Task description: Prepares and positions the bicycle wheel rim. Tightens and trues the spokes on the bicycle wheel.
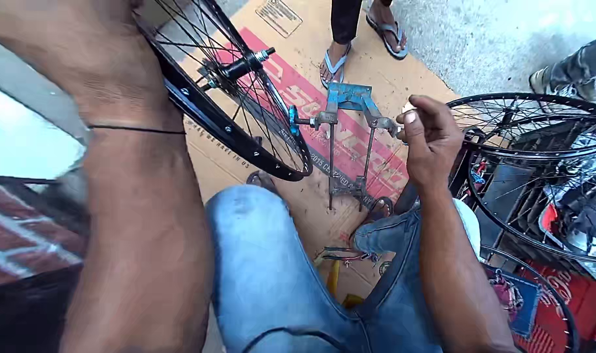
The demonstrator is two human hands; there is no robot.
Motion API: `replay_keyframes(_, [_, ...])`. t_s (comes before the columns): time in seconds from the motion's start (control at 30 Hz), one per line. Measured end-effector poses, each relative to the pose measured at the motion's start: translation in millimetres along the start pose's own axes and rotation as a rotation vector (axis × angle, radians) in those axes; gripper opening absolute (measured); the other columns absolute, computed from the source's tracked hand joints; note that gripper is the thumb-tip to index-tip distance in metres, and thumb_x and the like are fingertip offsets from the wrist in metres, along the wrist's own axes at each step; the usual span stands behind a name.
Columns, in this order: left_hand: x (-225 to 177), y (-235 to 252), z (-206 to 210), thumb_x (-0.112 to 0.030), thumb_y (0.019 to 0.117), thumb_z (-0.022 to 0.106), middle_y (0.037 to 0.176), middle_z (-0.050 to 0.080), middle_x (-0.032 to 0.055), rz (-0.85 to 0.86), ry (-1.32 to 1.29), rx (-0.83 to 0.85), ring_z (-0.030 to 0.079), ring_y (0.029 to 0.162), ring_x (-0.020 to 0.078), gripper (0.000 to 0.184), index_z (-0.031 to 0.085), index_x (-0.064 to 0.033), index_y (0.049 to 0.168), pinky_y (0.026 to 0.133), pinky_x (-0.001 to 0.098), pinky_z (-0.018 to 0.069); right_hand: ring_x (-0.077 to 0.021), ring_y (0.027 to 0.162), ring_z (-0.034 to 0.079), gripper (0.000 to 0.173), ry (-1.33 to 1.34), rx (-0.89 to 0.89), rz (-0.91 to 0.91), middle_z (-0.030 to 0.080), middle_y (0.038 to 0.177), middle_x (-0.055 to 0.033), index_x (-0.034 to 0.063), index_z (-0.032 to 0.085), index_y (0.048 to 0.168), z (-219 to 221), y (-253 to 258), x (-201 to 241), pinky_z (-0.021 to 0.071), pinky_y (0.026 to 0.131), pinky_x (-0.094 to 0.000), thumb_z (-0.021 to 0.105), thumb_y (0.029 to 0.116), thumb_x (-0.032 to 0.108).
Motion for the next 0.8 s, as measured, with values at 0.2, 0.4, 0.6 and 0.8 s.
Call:
replay_keyframes(0.2, [-185,-70,-14,-0.011,0.0703,0.074,0.095,0.070,-0.0003,-0.163,0.099,-0.114,0.065,0.068,0.0047,0.084,0.043,-0.0024,0.148,0.060,0.0246,0.0566,-0.0174,0.086,0.072,0.035,-0.004,-0.075,0.092,0.072,0.109,-0.0112,-0.0008,0.060,0.134,-53,-86,55,0.0639,0.076,-0.0367,0.055,0.1052,0.018])
replay_keyframes(0.4, [-261,-102,-34,-0.010,0.0691,0.075,0.100,0.071,0.0017,-0.174,0.057,-0.101,0.066,0.075,0.0033,0.088,0.041,-0.0075,0.150,0.068,0.0256,0.0580,-0.0195,0.086,0.074,0.029,0.045,-0.079,0.185,0.075,0.100,-0.0106,-0.0018,0.067,0.123,-87,-213,98,0.0645,0.077,-0.0399,0.062,0.0982,0.013])
replay_keyframes(0.6, [-303,-149,-79,-0.012,0.0758,0.075,0.101,0.069,0.0099,-0.179,0.031,-0.049,0.061,0.067,0.0103,0.083,0.042,-0.0181,0.152,0.062,0.0346,0.0544,-0.0268,0.100,0.072,0.055,0.259,-0.132,-0.028,0.071,0.117,-0.0193,-0.0072,0.055,0.136,-122,-214,156,0.0626,0.084,-0.0401,0.067,0.0984,0.031])
replay_keyframes(0.8, [-296,-196,-87,-0.006,0.0770,0.072,0.096,0.065,0.0148,-0.230,0.005,-0.004,0.056,0.062,0.0117,0.080,0.042,-0.0080,0.151,0.058,0.0357,0.0506,-0.0224,0.109,0.069,0.066,0.041,-0.182,-0.642,0.067,0.131,-0.0026,0.0320,0.054,0.144,-207,-163,337,0.0599,0.092,-0.0410,0.073,0.0872,0.060])
Point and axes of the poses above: each hand's wrist, its own y-axis towards the middle knuckle, its own z-axis out of the palm, x = y × z, the point moved 3 cm from there along y, towards the middle knuckle
